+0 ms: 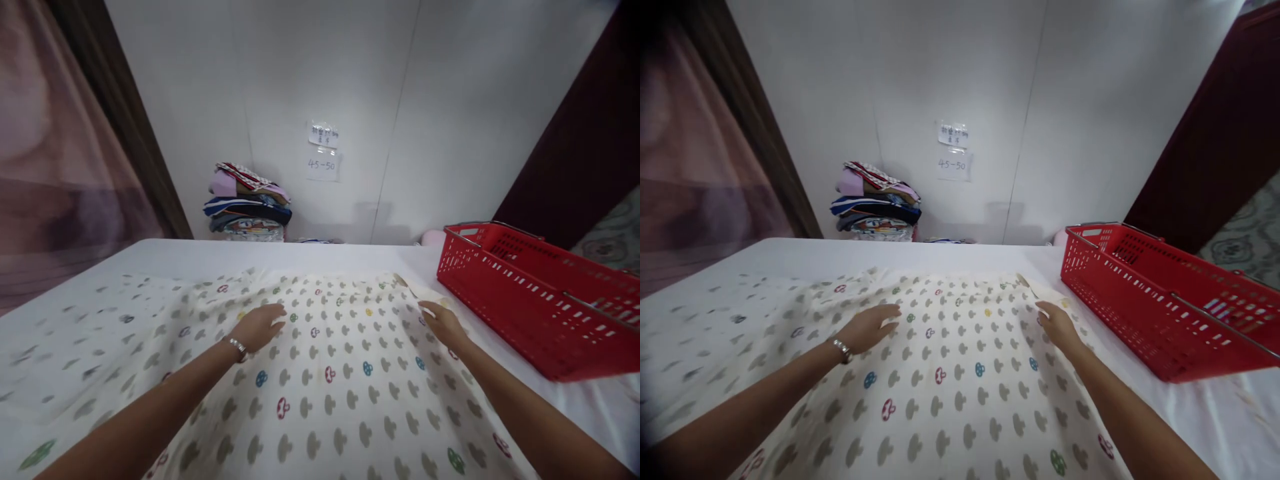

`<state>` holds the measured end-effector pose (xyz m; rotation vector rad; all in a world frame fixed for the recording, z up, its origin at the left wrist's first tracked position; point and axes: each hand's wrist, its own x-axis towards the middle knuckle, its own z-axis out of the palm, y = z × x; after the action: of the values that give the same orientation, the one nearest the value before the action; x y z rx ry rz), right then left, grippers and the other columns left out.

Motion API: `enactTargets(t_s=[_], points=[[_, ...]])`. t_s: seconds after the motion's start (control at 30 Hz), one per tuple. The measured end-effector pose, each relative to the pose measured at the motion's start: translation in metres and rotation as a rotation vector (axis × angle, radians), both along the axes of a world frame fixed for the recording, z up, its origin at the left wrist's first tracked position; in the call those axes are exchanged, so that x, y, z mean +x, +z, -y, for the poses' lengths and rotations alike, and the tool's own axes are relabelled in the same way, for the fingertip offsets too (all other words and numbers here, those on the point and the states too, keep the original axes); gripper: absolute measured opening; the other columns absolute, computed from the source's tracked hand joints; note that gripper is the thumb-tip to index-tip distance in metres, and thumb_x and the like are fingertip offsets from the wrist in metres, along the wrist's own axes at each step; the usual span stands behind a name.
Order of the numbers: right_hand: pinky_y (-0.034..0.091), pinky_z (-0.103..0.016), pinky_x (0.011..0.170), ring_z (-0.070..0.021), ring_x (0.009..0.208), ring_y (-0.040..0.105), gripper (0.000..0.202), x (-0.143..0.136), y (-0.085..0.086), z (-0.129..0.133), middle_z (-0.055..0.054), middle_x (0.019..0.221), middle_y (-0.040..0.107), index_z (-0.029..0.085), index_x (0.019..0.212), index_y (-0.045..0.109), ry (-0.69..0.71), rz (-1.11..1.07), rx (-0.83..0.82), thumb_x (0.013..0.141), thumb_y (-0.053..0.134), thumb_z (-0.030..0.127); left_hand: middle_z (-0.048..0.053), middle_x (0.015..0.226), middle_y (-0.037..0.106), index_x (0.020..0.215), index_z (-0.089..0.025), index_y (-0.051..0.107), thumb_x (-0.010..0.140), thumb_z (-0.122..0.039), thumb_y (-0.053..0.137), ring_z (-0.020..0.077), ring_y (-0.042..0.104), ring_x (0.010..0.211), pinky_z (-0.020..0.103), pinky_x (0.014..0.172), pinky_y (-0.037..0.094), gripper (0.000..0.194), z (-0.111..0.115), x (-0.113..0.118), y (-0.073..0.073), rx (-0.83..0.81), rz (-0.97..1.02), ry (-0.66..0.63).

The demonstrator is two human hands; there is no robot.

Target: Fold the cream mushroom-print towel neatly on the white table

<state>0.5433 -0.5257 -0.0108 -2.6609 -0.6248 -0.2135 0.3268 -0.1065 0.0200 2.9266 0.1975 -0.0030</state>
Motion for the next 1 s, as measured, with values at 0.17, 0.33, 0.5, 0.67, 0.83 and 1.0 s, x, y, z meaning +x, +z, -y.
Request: enactTargets(t_s=[0.17, 0.33, 0.5, 0.67, 0.83, 1.0], points=[[0.035, -0.04, 0.102, -0.0261, 0.125, 0.04, 0.046, 0.057, -0.013, -0.039, -0.014, 0.134, 0.048, 0.012, 0.127, 0.049, 0.013, 0.134, -0.264, 0.082, 0.045, 0.02, 0.01, 0.129, 0.055, 0.12, -0.013, 0.057, 0.088, -0.027, 0.038, 0.0233, 0.048, 0.121, 0.036, 0.104, 0.034, 0.04, -0.005, 0.101, -0.019, 0.076, 0.064, -0.028], [0.039, -0.04, 0.091, -0.0267, 0.111, 0.051, 0.038, 0.086, -0.022, -0.047, -0.014, 0.115, 0.061, 0.013, 0.115, 0.057, -0.084, 0.11, -0.354, 0.082, 0.039, 0.011, 0.01, 0.128, 0.055, 0.119, -0.016, 0.055, 0.089, -0.024, 0.037, 0.0237, 0.048, 0.118, 0.039, 0.1, 0.035, 0.037, 0.004, 0.167, -0.038, 0.111, 0.069, -0.019], [0.044, -0.032, 0.086, -0.0225, 0.097, 0.06, 0.036, 0.102, -0.008, -0.02, -0.011, 0.104, 0.067, 0.014, 0.107, 0.064, -0.143, 0.095, -0.266, 0.084, 0.036, 0.013, 0.013, 0.115, 0.061, 0.106, -0.016, 0.062, 0.086, -0.021, 0.039, 0.0279, 0.051, 0.11, 0.044, 0.093, 0.038, 0.031, 0.005, 0.188, -0.049, 0.113, 0.069, -0.013], [0.048, -0.033, 0.082, -0.022, 0.095, 0.061, 0.037, 0.044, 0.017, -0.004, -0.009, 0.106, 0.067, 0.017, 0.113, 0.06, 0.132, 0.306, -0.161, 0.084, 0.037, 0.017, 0.011, 0.118, 0.059, 0.105, -0.018, 0.062, 0.083, -0.018, 0.044, 0.026, 0.049, 0.114, 0.041, 0.099, 0.035, 0.029, 0.021, 0.178, -0.039, -0.009, 0.195, -0.04], [0.045, -0.028, 0.052, -0.0182, 0.061, 0.061, 0.027, -0.077, 0.036, -0.028, -0.003, 0.069, 0.065, 0.025, 0.094, 0.064, 0.397, 0.238, -0.151, 0.082, 0.042, 0.015, 0.006, 0.078, 0.067, 0.084, -0.02, 0.066, 0.079, -0.043, 0.053, 0.022, 0.063, 0.071, 0.034, 0.066, 0.049, 0.026, 0.127, 0.11, -0.025, -0.921, -0.103, 0.024], [0.046, -0.024, 0.052, -0.0145, 0.061, 0.062, 0.014, -0.117, 0.05, -0.047, 0.003, 0.073, 0.067, 0.03, 0.085, 0.064, 0.664, -0.308, 0.153, 0.084, 0.051, 0.026, 0.008, 0.078, 0.067, 0.087, -0.018, 0.063, 0.069, -0.058, 0.061, 0.0199, 0.063, 0.062, 0.032, 0.058, 0.051, 0.044, 0.209, 0.044, -0.034, -1.81, -0.488, 0.214]])
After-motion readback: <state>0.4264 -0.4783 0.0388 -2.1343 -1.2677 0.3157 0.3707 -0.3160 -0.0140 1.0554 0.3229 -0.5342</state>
